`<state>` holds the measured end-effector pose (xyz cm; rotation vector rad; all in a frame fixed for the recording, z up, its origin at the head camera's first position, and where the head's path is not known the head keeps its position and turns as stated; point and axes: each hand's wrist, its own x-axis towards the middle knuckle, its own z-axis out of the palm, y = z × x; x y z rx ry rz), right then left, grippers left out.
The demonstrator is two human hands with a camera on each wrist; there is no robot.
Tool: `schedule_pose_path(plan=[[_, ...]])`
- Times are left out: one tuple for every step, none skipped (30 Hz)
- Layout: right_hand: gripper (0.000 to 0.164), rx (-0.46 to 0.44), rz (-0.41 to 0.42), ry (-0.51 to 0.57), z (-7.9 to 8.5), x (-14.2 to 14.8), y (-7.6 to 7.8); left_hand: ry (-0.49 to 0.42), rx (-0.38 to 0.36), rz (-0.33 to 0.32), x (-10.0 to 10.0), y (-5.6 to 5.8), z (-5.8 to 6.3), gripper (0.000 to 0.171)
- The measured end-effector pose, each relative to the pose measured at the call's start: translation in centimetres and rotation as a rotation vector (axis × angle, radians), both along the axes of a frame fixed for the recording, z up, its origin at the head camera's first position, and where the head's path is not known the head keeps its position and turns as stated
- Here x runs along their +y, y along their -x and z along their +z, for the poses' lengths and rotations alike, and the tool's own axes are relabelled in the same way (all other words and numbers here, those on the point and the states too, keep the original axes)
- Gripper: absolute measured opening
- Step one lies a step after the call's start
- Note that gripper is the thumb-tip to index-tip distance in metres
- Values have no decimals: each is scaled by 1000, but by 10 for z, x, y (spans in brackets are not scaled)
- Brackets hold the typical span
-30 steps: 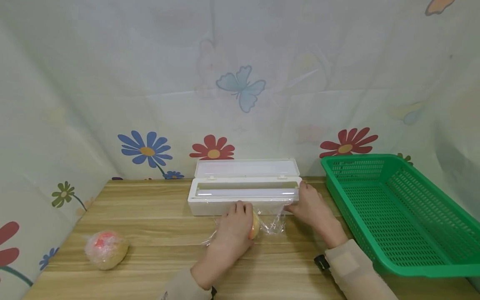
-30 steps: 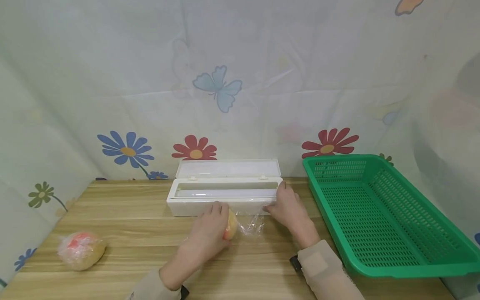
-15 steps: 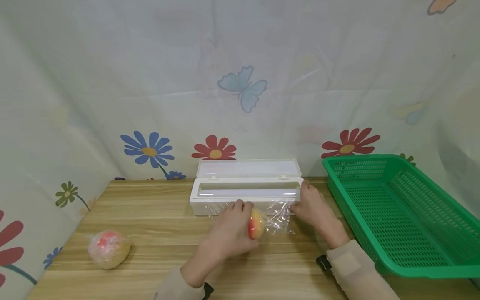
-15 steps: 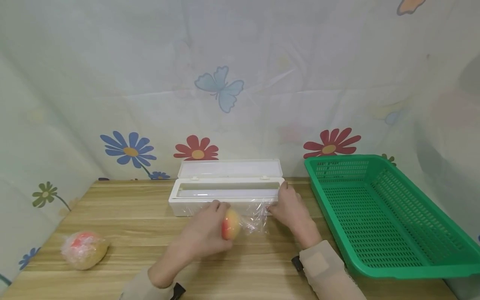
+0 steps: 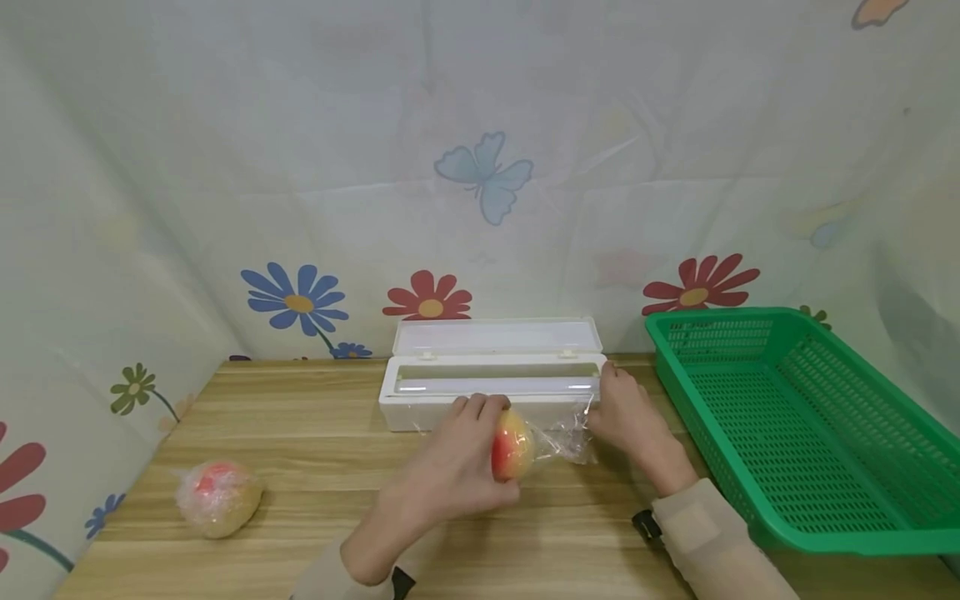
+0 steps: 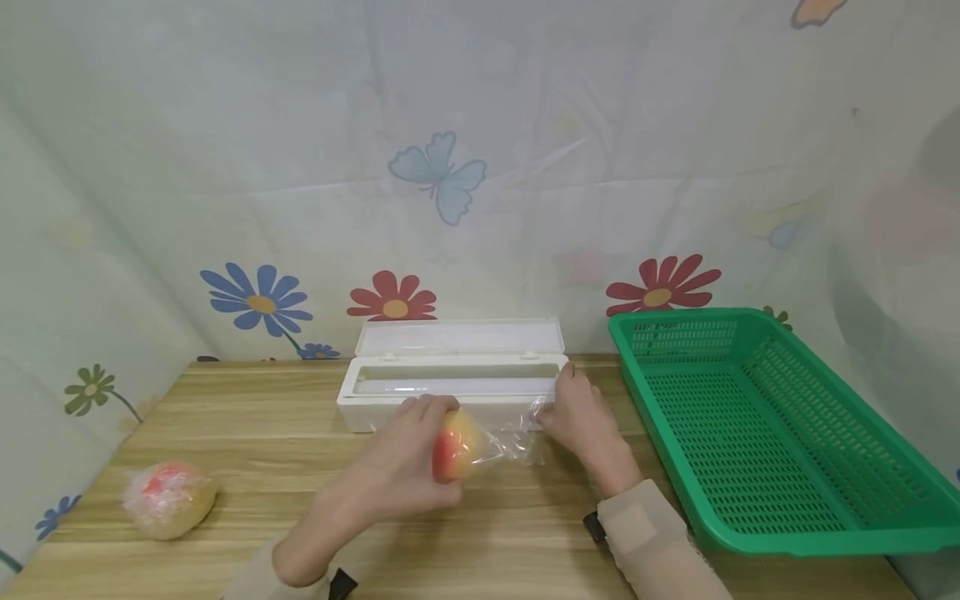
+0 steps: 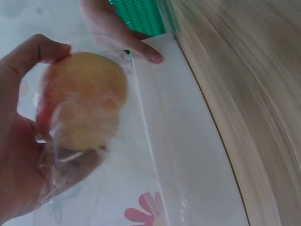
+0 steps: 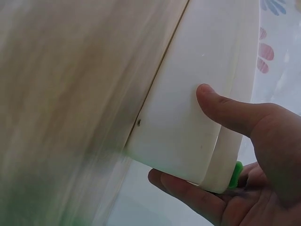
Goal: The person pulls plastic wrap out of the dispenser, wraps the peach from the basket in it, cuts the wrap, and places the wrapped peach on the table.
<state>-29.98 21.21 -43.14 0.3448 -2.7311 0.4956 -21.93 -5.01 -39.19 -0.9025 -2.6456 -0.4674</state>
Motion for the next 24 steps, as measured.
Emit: schedule_pose_path(plan=[[54, -3, -2, -2, 0, 0, 0, -15, 7, -10, -1, 0, 1, 81], [54, -9, -3, -3, 0, -1, 0, -32, 6, -16, -2, -1, 2, 81], [55, -17, -5, -2, 0, -1, 0, -48, 4, -21, -3, -1, 3, 81], [56, -29, -7, -2, 1, -1, 0, -64, -2, -23, -3, -2, 4, 81], [58, -41, -12, -1, 1, -2, 0, -79, -9, -23, -4, -2, 5, 82], [61, -53, -16, 1, 2, -2, 0, -92, -17, -23, -4, -3, 5, 81], [63, -62, -19, 3, 2, -2, -1, -101, -25, -22, -4, -3, 6, 81], [64, -69, -20, 4, 3, -2, -1, -106, -29, -22, -5, -3, 6, 81], [65, -73, -22, 3, 4, -3, 0, -114, -31, -23, -5, -3, 7, 80], [66, -78, -22, 1, 4, -3, -1, -122, -33, -24, -5, -3, 7, 80], [66, -81, -24, 0, 5, -3, -1, -131, -36, -27, -5, -3, 8, 80], [66, -82, -24, -1, 5, -3, -1, -142, -41, -28, -6, -3, 8, 80], [67, -83, -24, -3, 6, -3, -1, -156, -46, -29, -6, -4, 9, 80], [68, -86, -27, -5, 6, -3, 0, -168, -51, -30, -7, -4, 10, 80], [69, -88, -31, -8, 7, -3, 0, -180, -54, -32, -7, -5, 11, 80], [69, -92, -33, -11, 7, -3, 0, -185, -56, -33, -8, -5, 12, 79], [70, -93, -36, -16, 7, -3, 0, -190, -56, -34, -8, -6, 12, 79], [69, -91, -36, -21, 6, -3, 0, -191, -52, -33, -8, -7, 13, 79], [69, -89, -35, -26, 6, -3, 0, -190, -46, -33, -9, -8, 14, 79], [68, -88, -34, -30, 6, -2, -1, -188, -38, -35, -9, -9, 15, 78], [67, -84, -33, -36, 5, -2, -1, -188, -32, -36, -9, -10, 16, 78], [66, -80, -31, -41, 5, -2, -1, -190, -29, -37, -9, -11, 17, 78], [66, -73, -29, -46, 5, -2, -1, -195, -27, -38, -9, -12, 17, 78], [64, -67, -25, -43, 5, -2, -2, -201, -30, -39, -9, -13, 18, 78]])
